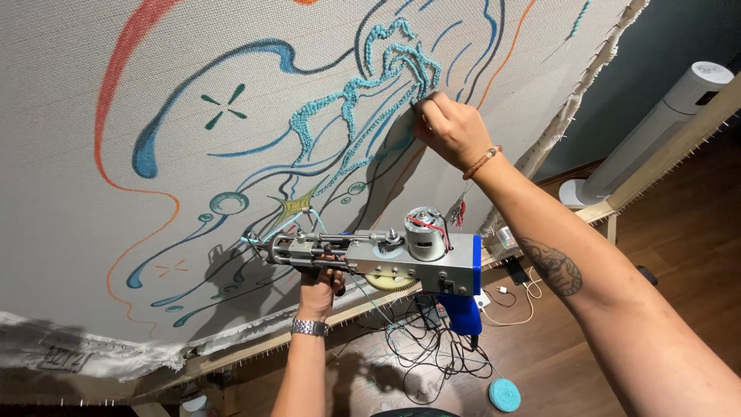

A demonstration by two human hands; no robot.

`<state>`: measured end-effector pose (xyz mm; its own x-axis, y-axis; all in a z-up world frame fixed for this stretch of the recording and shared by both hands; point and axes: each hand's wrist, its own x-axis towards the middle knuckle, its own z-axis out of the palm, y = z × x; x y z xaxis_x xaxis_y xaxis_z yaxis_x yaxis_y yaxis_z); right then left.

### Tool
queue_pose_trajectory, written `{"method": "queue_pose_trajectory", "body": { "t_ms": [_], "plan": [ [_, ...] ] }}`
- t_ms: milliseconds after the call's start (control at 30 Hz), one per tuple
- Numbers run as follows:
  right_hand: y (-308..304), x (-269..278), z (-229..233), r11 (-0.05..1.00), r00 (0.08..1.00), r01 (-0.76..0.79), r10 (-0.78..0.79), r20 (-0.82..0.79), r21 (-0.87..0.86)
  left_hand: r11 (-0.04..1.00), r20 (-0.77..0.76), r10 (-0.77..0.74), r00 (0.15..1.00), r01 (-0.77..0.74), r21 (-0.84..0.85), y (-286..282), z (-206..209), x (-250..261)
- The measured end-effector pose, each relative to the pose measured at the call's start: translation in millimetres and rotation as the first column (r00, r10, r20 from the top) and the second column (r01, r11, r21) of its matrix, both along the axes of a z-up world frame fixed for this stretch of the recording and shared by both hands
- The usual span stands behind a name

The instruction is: Creating a rug using a tufting gun on a stretched canvas frame.

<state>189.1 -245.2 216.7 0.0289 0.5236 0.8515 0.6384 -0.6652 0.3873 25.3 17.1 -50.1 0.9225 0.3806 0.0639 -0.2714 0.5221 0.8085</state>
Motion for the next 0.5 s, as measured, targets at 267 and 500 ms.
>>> {"method": "queue_pose_trajectory", "body": {
  "t_ms": [267, 500],
  "plan": [
    [-7, -30, 5, 0.984, 0.979, -0.119, 0.138, -0.151, 0.129, 1.000, 0.006, 0.002, 1.000, -0.002, 0.004, -8, 4, -7],
    [-16, -42, 1, 0.918, 0.885, -0.296, 0.368, -0.285, 0.265, 1.000, 0.017, -0.014, 1.000, 0.013, 0.014, -10, 2, -9]
  ]
}}
